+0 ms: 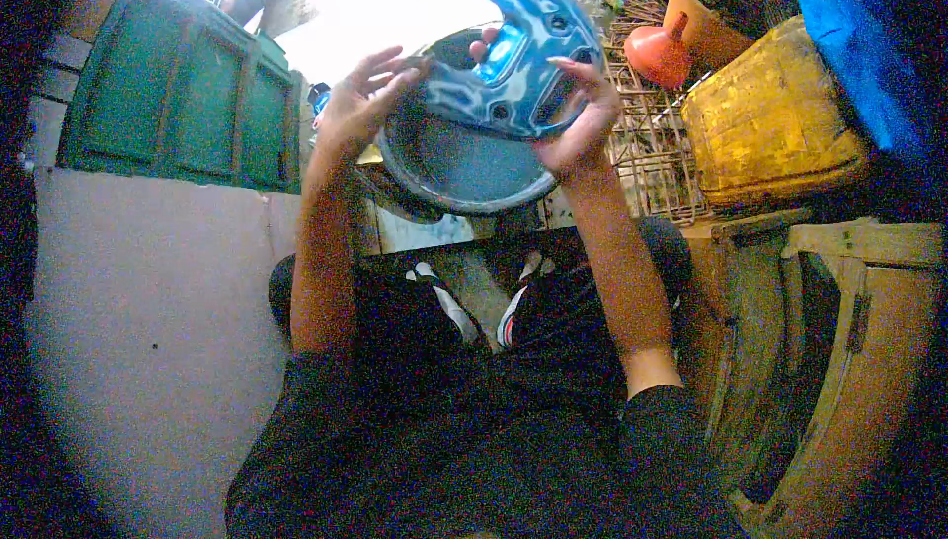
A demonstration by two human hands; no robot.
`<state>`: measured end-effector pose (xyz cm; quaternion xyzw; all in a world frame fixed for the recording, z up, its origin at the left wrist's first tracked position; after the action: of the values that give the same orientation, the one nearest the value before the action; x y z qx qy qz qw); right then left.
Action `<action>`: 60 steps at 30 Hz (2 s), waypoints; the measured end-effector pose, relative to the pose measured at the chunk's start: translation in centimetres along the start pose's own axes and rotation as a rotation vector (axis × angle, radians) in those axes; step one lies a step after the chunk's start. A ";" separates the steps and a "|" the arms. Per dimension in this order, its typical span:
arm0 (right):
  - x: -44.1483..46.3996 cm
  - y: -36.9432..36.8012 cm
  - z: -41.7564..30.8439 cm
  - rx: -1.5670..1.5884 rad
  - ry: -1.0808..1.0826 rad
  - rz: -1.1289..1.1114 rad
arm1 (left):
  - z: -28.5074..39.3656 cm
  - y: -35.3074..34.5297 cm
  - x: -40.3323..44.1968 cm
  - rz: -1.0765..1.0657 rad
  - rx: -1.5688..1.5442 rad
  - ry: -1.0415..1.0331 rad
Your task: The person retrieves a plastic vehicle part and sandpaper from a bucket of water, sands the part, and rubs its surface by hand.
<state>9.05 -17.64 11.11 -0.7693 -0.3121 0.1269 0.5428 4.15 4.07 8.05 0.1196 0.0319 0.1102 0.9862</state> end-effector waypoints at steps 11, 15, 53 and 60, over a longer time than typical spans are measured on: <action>-0.4 1.1 0.5 -0.099 0.002 0.098 | 0.0 -1.0 -0.2 -0.001 -0.009 0.006; -0.1 0.8 -0.3 -0.012 -0.016 0.033 | -0.3 -1.0 -0.1 -0.079 -0.066 0.051; 0.0 0.0 0.3 -0.033 -0.032 0.010 | 0.9 1.0 -0.9 0.029 -0.019 0.223; -0.2 0.9 1.2 -0.088 -0.032 0.118 | 0.5 0.2 -0.6 0.025 0.072 0.061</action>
<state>8.50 -17.05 9.80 -0.8073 -0.2801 0.1572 0.4951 3.57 4.06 8.60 0.1519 0.0645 0.1252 0.9783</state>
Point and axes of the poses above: each hand's wrist, its own x-axis towards the middle knuckle, its own y-axis out of the back of the hand, z = x × y, the point moved 5 cm from there along x, towards the middle knuckle, and after that the axes turned 2 degrees about x, right-handed, at the moved point
